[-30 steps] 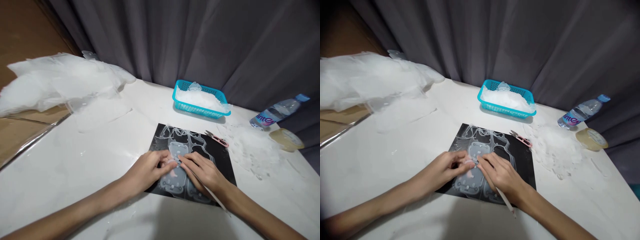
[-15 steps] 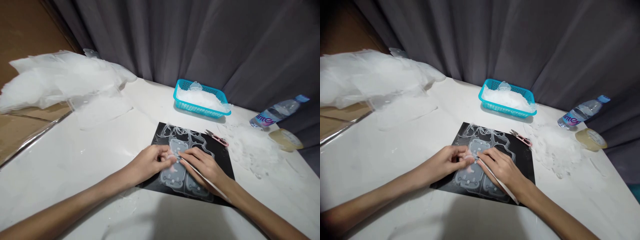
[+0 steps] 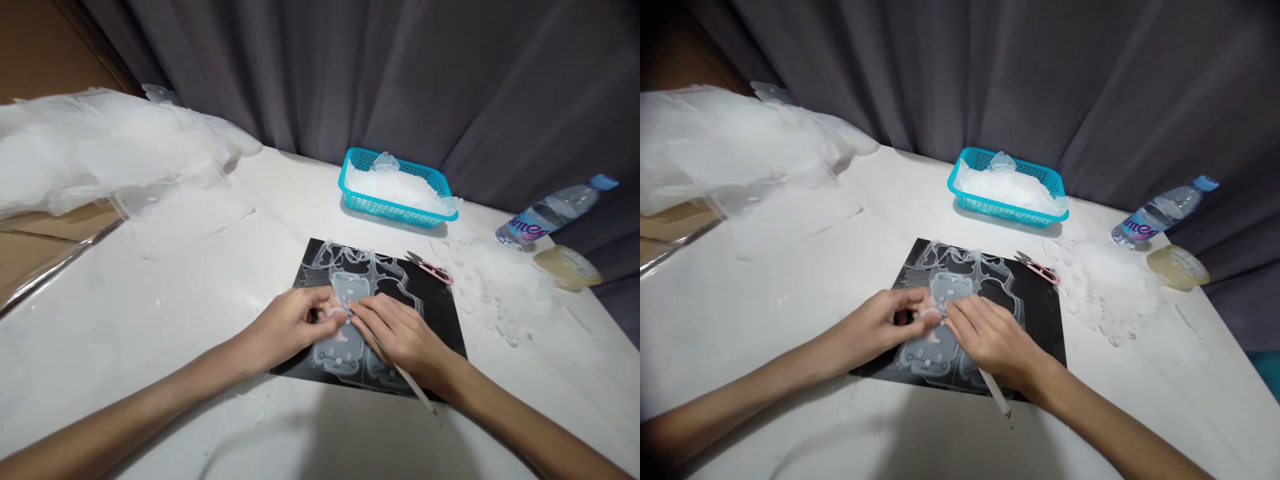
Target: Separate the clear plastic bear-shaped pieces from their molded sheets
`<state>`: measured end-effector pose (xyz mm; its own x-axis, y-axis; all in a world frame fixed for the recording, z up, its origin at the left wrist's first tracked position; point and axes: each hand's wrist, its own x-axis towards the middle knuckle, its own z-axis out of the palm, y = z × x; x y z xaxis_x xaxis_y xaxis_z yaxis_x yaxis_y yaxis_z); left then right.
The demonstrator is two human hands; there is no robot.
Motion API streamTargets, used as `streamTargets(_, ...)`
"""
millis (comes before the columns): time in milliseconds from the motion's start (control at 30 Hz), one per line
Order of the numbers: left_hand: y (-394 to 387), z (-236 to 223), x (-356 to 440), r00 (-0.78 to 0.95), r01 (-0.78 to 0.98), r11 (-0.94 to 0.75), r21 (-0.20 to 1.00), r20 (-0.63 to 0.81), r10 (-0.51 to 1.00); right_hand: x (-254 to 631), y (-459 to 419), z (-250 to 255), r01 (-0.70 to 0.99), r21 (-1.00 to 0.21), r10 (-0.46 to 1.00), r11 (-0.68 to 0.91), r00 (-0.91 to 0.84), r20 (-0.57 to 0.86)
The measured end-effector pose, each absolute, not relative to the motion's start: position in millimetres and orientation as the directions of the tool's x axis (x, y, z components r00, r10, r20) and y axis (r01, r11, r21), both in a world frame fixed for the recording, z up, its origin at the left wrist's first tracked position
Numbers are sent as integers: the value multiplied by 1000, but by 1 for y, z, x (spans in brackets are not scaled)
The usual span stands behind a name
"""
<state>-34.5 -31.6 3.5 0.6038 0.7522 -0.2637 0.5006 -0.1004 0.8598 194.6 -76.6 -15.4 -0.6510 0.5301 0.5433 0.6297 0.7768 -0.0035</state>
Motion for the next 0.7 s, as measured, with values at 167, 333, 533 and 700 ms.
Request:
streamTargets(167,-31,5,-34,591,534,-123,837,-265,762,193,-76,-15,637,-12,542,771,-646,538)
streamTargets(333,-28,0,-33,578,553,-137,822,-259,774,192,-72,-13,667,-168,633,726,-553,542)
streamTargets(533,-26,-3,-33,573,518,-80,852,-277,771,195,-73,-13,625,-247,645,741,-559,521)
streamTargets(700,-27,7,-30,602,443,-13,896,-287,745,197,-75,-15,614,-258,638,746,-550,539)
